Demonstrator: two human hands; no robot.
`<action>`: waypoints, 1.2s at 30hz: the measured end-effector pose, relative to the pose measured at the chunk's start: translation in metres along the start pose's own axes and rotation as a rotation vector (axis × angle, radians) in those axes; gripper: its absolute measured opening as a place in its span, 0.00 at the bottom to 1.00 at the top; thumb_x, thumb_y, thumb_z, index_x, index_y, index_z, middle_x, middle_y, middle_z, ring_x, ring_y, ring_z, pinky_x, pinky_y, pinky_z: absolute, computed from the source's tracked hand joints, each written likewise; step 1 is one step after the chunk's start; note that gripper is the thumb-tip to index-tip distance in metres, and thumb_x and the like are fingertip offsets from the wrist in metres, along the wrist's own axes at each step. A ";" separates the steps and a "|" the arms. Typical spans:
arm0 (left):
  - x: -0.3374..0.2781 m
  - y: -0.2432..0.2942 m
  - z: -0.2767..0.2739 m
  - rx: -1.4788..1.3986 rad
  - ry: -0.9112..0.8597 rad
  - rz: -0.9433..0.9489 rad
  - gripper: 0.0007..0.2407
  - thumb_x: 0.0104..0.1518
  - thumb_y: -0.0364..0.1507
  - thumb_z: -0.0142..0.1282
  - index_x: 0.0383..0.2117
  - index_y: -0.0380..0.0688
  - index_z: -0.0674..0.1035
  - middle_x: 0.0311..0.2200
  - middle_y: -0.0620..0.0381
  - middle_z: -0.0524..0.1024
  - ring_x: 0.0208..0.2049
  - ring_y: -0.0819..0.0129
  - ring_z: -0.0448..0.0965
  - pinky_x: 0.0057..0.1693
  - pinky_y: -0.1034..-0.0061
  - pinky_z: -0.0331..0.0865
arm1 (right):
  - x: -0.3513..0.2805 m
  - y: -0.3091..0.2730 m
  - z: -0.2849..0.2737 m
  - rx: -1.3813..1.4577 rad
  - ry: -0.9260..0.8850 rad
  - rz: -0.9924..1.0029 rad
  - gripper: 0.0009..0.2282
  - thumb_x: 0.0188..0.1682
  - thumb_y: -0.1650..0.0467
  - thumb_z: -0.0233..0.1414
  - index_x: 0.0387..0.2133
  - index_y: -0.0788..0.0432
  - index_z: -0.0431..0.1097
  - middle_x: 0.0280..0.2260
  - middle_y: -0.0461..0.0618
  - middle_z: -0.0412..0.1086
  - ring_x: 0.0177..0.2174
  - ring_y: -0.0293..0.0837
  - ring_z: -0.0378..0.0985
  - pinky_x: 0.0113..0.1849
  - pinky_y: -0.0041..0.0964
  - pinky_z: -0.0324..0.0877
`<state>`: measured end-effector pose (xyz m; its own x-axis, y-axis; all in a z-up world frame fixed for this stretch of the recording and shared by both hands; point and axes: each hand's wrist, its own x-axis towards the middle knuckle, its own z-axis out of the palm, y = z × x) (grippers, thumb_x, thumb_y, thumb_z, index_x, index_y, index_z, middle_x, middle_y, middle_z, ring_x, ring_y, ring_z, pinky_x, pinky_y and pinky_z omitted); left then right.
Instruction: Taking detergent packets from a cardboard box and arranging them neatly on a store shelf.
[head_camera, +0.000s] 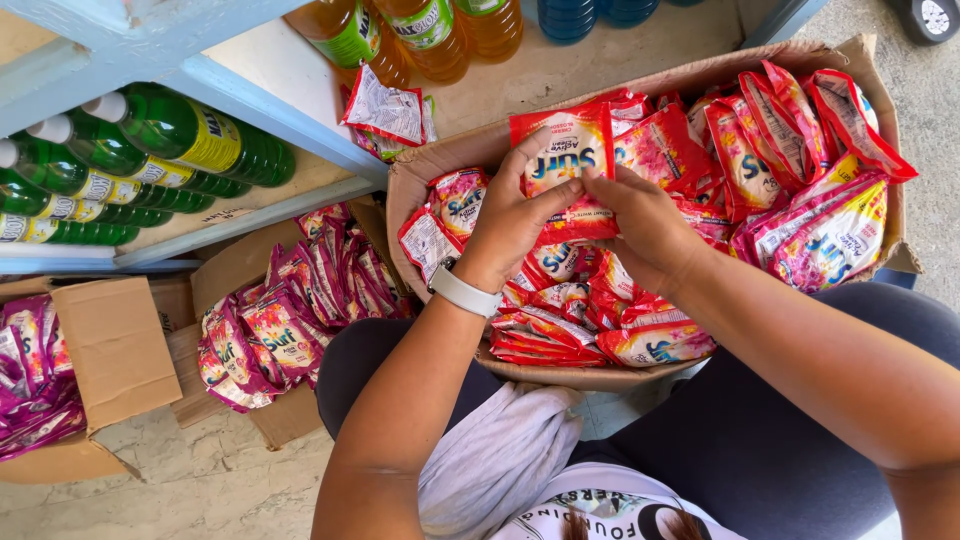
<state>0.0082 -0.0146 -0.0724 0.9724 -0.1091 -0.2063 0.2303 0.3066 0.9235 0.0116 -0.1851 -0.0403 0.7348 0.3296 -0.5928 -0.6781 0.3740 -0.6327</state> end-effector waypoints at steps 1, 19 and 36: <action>-0.002 -0.001 0.002 0.000 -0.004 -0.003 0.30 0.55 0.26 0.67 0.65 0.36 0.66 0.59 0.46 0.72 0.57 0.64 0.75 0.62 0.71 0.71 | 0.000 -0.005 0.001 0.002 0.004 -0.001 0.16 0.56 0.66 0.50 0.56 0.59 0.66 0.44 0.47 0.74 0.41 0.39 0.79 0.39 0.37 0.77; -0.001 -0.020 0.013 0.426 0.034 0.245 0.27 0.59 0.28 0.65 0.64 0.35 0.68 0.58 0.45 0.74 0.58 0.64 0.76 0.63 0.72 0.71 | 0.014 0.012 -0.007 -0.048 0.108 -0.173 0.14 0.58 0.67 0.47 0.53 0.62 0.67 0.46 0.50 0.74 0.46 0.41 0.75 0.46 0.39 0.74; -0.006 0.015 0.004 -0.039 0.064 0.055 0.23 0.61 0.24 0.58 0.64 0.38 0.69 0.56 0.52 0.77 0.56 0.66 0.77 0.60 0.74 0.71 | -0.014 -0.017 0.001 -0.336 -0.072 -0.247 0.27 0.46 0.73 0.59 0.61 0.53 0.62 0.49 0.49 0.69 0.44 0.38 0.78 0.36 0.31 0.78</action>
<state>0.0054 -0.0129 -0.0562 0.9837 -0.0309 -0.1769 0.1765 0.3468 0.9212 0.0125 -0.1954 -0.0211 0.8670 0.3297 -0.3737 -0.4388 0.1495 -0.8861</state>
